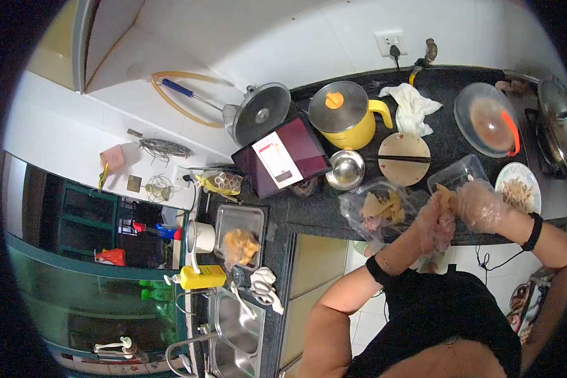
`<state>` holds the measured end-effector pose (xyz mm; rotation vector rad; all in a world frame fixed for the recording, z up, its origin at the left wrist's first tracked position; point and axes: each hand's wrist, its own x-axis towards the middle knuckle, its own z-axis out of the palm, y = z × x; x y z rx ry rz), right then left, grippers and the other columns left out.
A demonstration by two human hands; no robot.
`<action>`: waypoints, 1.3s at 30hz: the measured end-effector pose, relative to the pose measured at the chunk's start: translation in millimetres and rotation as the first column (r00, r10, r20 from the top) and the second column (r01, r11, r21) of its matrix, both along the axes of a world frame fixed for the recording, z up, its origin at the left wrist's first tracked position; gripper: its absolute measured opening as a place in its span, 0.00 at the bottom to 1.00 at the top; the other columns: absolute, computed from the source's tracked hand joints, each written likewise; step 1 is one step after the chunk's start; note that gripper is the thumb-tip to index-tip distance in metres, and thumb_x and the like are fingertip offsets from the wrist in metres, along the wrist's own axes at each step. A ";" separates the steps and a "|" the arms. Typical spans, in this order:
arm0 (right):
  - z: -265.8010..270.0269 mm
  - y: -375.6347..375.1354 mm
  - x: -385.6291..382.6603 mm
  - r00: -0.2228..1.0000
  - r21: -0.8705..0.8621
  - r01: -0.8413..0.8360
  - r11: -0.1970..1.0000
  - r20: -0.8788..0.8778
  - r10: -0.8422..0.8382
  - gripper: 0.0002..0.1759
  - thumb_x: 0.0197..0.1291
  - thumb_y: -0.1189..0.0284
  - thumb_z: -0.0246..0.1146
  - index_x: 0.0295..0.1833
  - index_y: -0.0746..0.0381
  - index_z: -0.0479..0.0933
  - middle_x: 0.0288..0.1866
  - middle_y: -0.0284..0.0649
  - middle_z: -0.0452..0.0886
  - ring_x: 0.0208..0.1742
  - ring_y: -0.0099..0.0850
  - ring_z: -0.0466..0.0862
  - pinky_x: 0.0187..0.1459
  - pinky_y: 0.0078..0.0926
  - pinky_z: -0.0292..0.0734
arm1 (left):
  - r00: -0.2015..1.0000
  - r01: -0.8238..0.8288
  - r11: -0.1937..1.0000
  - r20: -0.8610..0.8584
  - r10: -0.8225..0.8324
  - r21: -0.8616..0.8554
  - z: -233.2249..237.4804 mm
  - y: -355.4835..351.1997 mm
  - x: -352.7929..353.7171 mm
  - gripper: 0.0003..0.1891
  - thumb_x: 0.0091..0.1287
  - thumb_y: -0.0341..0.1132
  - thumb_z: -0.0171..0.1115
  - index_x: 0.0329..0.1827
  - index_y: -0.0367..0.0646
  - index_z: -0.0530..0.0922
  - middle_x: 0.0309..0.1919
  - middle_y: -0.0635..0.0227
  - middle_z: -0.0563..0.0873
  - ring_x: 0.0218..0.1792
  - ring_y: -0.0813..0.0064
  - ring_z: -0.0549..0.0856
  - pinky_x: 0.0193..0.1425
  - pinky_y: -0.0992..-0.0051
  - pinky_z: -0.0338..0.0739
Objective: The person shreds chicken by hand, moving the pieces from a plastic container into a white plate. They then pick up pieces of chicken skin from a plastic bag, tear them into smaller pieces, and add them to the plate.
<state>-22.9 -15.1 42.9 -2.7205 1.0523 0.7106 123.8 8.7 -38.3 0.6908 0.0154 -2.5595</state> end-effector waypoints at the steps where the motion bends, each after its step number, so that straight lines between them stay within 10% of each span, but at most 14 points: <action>1: -2.8 0.0 -2.4 1.000 -0.002 -0.001 1.000 -0.001 0.001 0.11 0.48 0.68 0.53 0.36 0.60 0.73 0.32 0.40 0.78 0.36 0.34 0.79 0.35 0.34 0.72 | 1.000 -0.001 1.000 -0.001 0.001 -0.002 -0.7 -1.1 1.0 0.19 0.65 0.58 0.39 0.28 0.55 0.69 0.12 0.80 0.67 0.11 0.81 0.68 0.11 0.81 0.61; 4: -13.1 7.7 -8.9 0.940 -0.389 -0.147 0.910 0.231 0.251 0.07 0.47 0.69 0.54 0.31 0.59 0.73 0.24 0.37 0.77 0.26 0.34 0.80 0.25 0.34 0.72 | 0.986 -0.062 0.991 0.147 0.079 -0.118 -13.7 -0.2 -5.9 0.18 0.65 0.54 0.41 0.35 0.51 0.70 0.12 0.80 0.67 0.11 0.77 0.70 0.11 0.78 0.64; 5: -12.1 9.1 -5.4 0.960 -0.309 -0.103 0.946 0.219 0.176 0.06 0.48 0.69 0.54 0.31 0.59 0.73 0.24 0.39 0.77 0.26 0.35 0.80 0.24 0.33 0.71 | 0.743 -0.126 0.622 0.342 0.576 -0.773 -23.3 1.1 -12.4 0.19 0.64 0.53 0.44 0.29 0.46 0.71 0.12 0.75 0.70 0.14 0.74 0.72 0.16 0.77 0.66; 6: -11.5 10.4 -2.2 0.974 -0.228 -0.054 0.972 0.201 0.101 0.06 0.48 0.69 0.54 0.31 0.60 0.73 0.24 0.41 0.77 0.26 0.35 0.80 0.24 0.33 0.71 | 0.367 0.214 -0.020 0.061 0.928 -0.977 -22.9 1.5 -14.2 0.22 0.64 0.52 0.47 0.23 0.42 0.72 0.13 0.69 0.73 0.17 0.71 0.74 0.21 0.76 0.68; 10: -22.7 14.4 17.0 0.932 0.034 0.195 0.980 0.306 -0.196 0.07 0.50 0.71 0.52 0.34 0.62 0.72 0.29 0.47 0.77 0.31 0.42 0.79 0.28 0.37 0.72 | 0.239 0.511 -0.034 0.104 0.965 -0.859 -20.1 1.6 2.1 0.16 0.64 0.44 0.48 0.30 0.38 0.73 0.22 0.65 0.77 0.23 0.69 0.76 0.27 0.75 0.69; 12: -22.2 23.7 25.8 0.642 0.267 0.248 0.931 0.675 -0.364 0.08 0.52 0.73 0.51 0.36 0.65 0.71 0.32 0.52 0.76 0.35 0.48 0.77 0.32 0.40 0.73 | 0.475 0.210 0.734 0.724 0.501 -0.646 -20.5 3.4 5.3 0.13 0.65 0.40 0.47 0.33 0.38 0.71 0.30 0.62 0.76 0.29 0.70 0.75 0.30 0.74 0.68; 15: -50.8 31.5 40.2 0.309 0.346 0.223 0.911 0.862 -0.402 0.08 0.53 0.73 0.52 0.38 0.65 0.71 0.33 0.53 0.76 0.37 0.51 0.76 0.35 0.42 0.72 | 0.391 -0.048 0.459 0.406 0.826 -0.887 -52.3 15.4 3.2 0.10 0.62 0.37 0.51 0.38 0.39 0.68 0.29 0.67 0.74 0.32 0.75 0.74 0.38 0.78 0.68; 18: -35.8 16.3 31.2 0.611 0.302 0.327 0.895 0.655 -0.444 0.08 0.52 0.72 0.53 0.36 0.65 0.70 0.29 0.51 0.77 0.33 0.48 0.78 0.31 0.41 0.73 | 0.406 0.059 0.287 0.286 0.868 -0.956 -55.6 8.0 4.9 0.15 0.66 0.43 0.46 0.38 0.38 0.70 0.36 0.59 0.76 0.38 0.68 0.76 0.39 0.74 0.68; 25: -27.8 4.0 20.5 0.902 -0.164 0.299 0.940 0.369 -0.222 0.09 0.50 0.72 0.55 0.38 0.63 0.70 0.26 0.44 0.78 0.29 0.38 0.81 0.25 0.33 0.75 | 0.211 0.408 0.309 0.418 0.884 -0.859 30.0 20.0 2.0 0.23 0.68 0.46 0.44 0.57 0.35 0.62 0.39 0.61 0.76 0.42 0.69 0.75 0.47 0.77 0.68; 27: -33.5 10.8 28.2 0.922 -0.065 0.226 0.972 0.335 -0.192 0.12 0.50 0.72 0.54 0.41 0.63 0.69 0.26 0.43 0.78 0.28 0.36 0.82 0.26 0.34 0.76 | 0.388 0.240 0.707 0.734 0.558 -0.665 22.4 14.5 -3.3 0.28 0.69 0.46 0.41 0.64 0.35 0.51 0.46 0.57 0.74 0.47 0.67 0.74 0.52 0.75 0.66; 31: -4.5 9.6 35.4 0.880 0.014 0.229 0.973 0.423 -0.213 0.09 0.53 0.72 0.54 0.39 0.63 0.71 0.26 0.43 0.79 0.31 0.40 0.81 0.28 0.35 0.74 | 0.329 -0.049 0.599 0.554 0.765 -0.799 -5.6 15.3 -10.4 0.24 0.69 0.47 0.40 0.59 0.36 0.60 0.42 0.57 0.74 0.43 0.70 0.75 0.50 0.74 0.67; 34: 2.5 3.3 31.6 0.980 0.067 0.013 0.998 0.199 -0.026 0.09 0.57 0.70 0.50 0.33 0.62 0.73 0.26 0.43 0.79 0.26 0.37 0.81 0.27 0.38 0.76 | 0.312 0.262 0.585 0.641 0.701 -0.768 -20.9 12.7 -1.1 0.20 0.69 0.47 0.41 0.49 0.39 0.69 0.35 0.62 0.74 0.38 0.70 0.74 0.46 0.75 0.67; 37: -2.1 0.7 27.6 0.945 0.182 0.067 0.981 0.304 -0.121 0.15 0.61 0.66 0.45 0.30 0.62 0.74 0.27 0.45 0.78 0.28 0.41 0.81 0.27 0.38 0.76 | 0.549 -0.147 0.530 0.376 0.746 -0.835 -25.5 9.9 -3.9 0.17 0.65 0.48 0.48 0.42 0.42 0.71 0.35 0.59 0.77 0.35 0.60 0.75 0.38 0.69 0.70; 39: 2.2 -0.1 30.6 0.930 0.285 0.121 0.951 0.302 -0.209 0.18 0.63 0.62 0.43 0.32 0.63 0.73 0.28 0.49 0.78 0.30 0.46 0.80 0.30 0.40 0.76 | 0.102 0.671 0.235 0.401 0.911 -0.703 -20.2 10.9 0.2 0.09 0.58 0.38 0.53 0.37 0.42 0.72 0.34 0.59 0.76 0.35 0.59 0.75 0.38 0.69 0.69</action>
